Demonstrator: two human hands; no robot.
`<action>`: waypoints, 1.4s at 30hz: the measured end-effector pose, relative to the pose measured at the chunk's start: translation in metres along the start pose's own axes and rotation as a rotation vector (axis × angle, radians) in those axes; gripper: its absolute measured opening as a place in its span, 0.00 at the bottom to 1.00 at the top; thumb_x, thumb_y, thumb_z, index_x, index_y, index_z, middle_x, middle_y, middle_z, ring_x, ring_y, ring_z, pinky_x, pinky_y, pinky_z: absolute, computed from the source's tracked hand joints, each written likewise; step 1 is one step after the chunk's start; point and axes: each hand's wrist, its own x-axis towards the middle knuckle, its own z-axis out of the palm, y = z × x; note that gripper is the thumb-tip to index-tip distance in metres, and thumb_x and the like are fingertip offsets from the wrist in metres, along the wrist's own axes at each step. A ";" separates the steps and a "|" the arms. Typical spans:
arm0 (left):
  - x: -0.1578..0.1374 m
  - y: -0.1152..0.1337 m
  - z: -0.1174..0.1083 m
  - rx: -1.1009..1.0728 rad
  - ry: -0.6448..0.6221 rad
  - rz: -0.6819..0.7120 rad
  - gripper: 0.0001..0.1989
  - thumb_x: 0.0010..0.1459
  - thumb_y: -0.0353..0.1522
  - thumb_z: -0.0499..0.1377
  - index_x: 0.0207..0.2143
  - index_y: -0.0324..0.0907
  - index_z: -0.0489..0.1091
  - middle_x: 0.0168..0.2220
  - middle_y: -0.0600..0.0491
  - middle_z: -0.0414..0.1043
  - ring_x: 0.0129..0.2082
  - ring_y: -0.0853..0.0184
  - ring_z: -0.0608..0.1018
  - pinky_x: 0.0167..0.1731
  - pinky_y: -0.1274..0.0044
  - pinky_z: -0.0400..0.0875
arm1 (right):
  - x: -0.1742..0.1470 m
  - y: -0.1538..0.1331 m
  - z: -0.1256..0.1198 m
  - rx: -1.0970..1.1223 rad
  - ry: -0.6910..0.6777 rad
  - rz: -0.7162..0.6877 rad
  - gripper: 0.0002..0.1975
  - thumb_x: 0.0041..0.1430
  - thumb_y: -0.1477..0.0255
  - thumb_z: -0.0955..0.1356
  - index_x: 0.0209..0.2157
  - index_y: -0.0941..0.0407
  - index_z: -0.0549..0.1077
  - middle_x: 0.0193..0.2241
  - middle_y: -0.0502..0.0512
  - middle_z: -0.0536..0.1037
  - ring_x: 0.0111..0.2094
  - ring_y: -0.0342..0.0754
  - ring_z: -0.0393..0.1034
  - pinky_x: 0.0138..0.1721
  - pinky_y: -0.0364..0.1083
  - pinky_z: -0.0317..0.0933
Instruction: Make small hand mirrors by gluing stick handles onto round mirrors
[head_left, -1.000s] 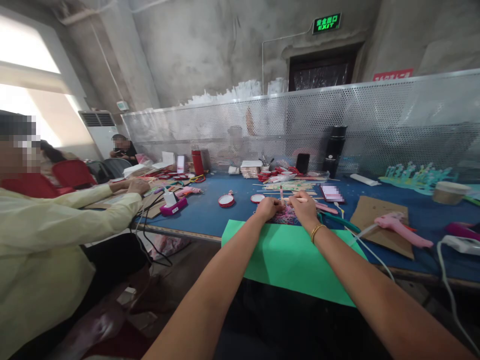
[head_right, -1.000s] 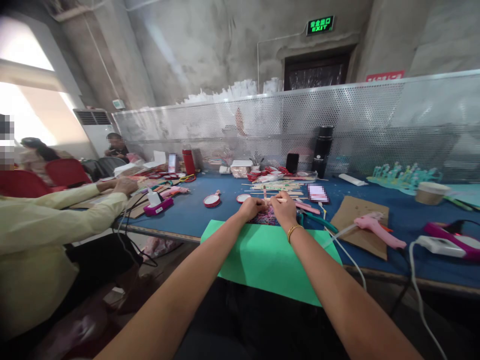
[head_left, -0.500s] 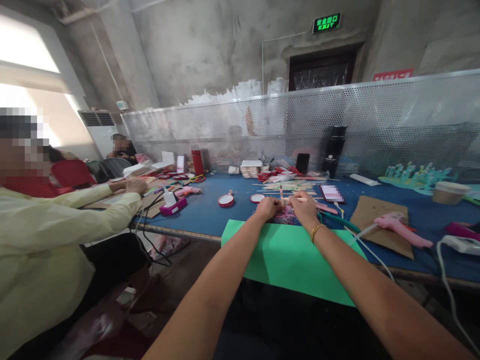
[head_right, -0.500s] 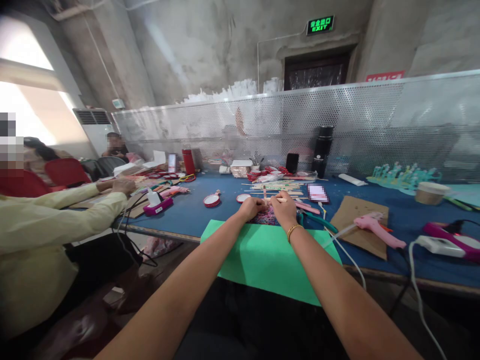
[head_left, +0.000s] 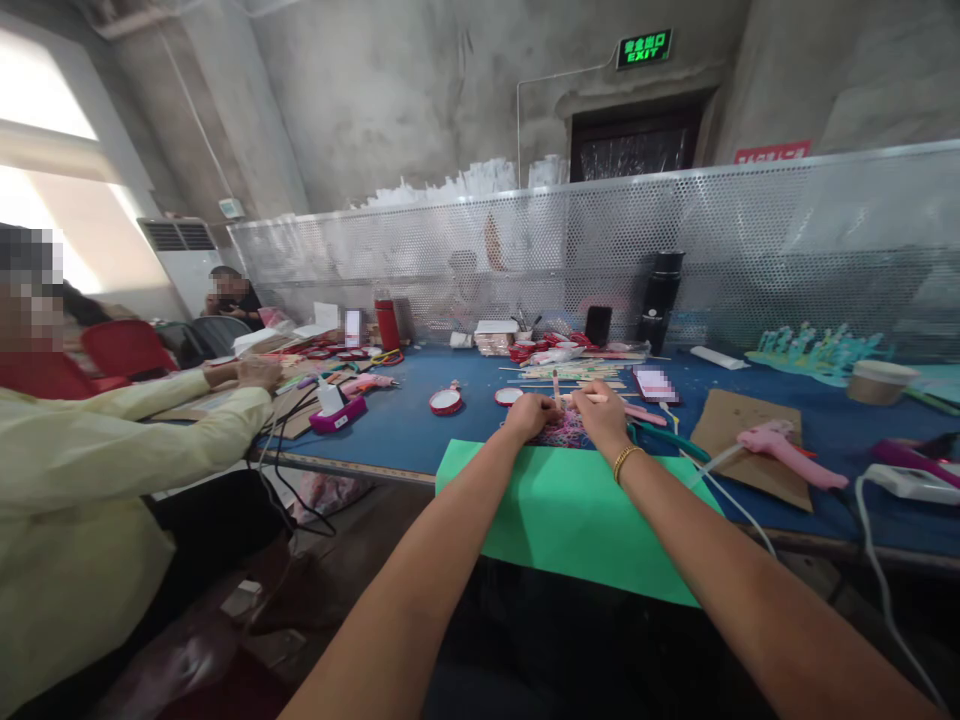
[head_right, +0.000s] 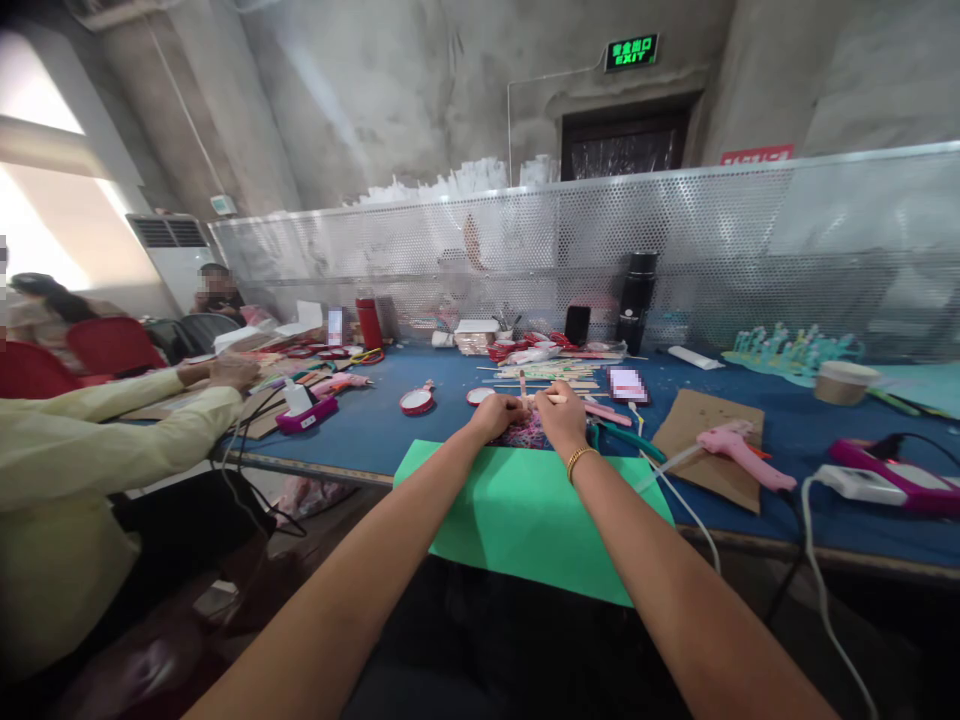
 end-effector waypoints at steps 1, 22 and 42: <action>0.000 0.000 0.000 -0.001 -0.002 0.003 0.22 0.50 0.48 0.60 0.24 0.37 0.75 0.19 0.58 0.63 0.21 0.74 0.60 0.23 0.79 0.51 | 0.000 0.000 -0.001 -0.004 0.011 -0.005 0.06 0.46 0.66 0.64 0.20 0.52 0.66 0.20 0.49 0.74 0.25 0.49 0.68 0.28 0.45 0.58; -0.002 0.001 0.000 -0.011 -0.008 -0.026 0.19 0.49 0.45 0.60 0.26 0.37 0.77 0.18 0.58 0.62 0.22 0.73 0.60 0.24 0.79 0.54 | -0.003 -0.001 0.000 0.059 -0.039 -0.005 0.07 0.46 0.65 0.65 0.21 0.52 0.65 0.20 0.49 0.75 0.25 0.48 0.68 0.30 0.46 0.61; 0.001 -0.009 0.008 -0.047 -0.017 -0.041 0.14 0.50 0.40 0.60 0.24 0.38 0.75 0.19 0.58 0.65 0.22 0.73 0.62 0.24 0.79 0.53 | -0.005 -0.002 -0.001 0.029 -0.014 0.009 0.07 0.46 0.65 0.65 0.21 0.53 0.67 0.19 0.49 0.75 0.25 0.49 0.69 0.28 0.45 0.59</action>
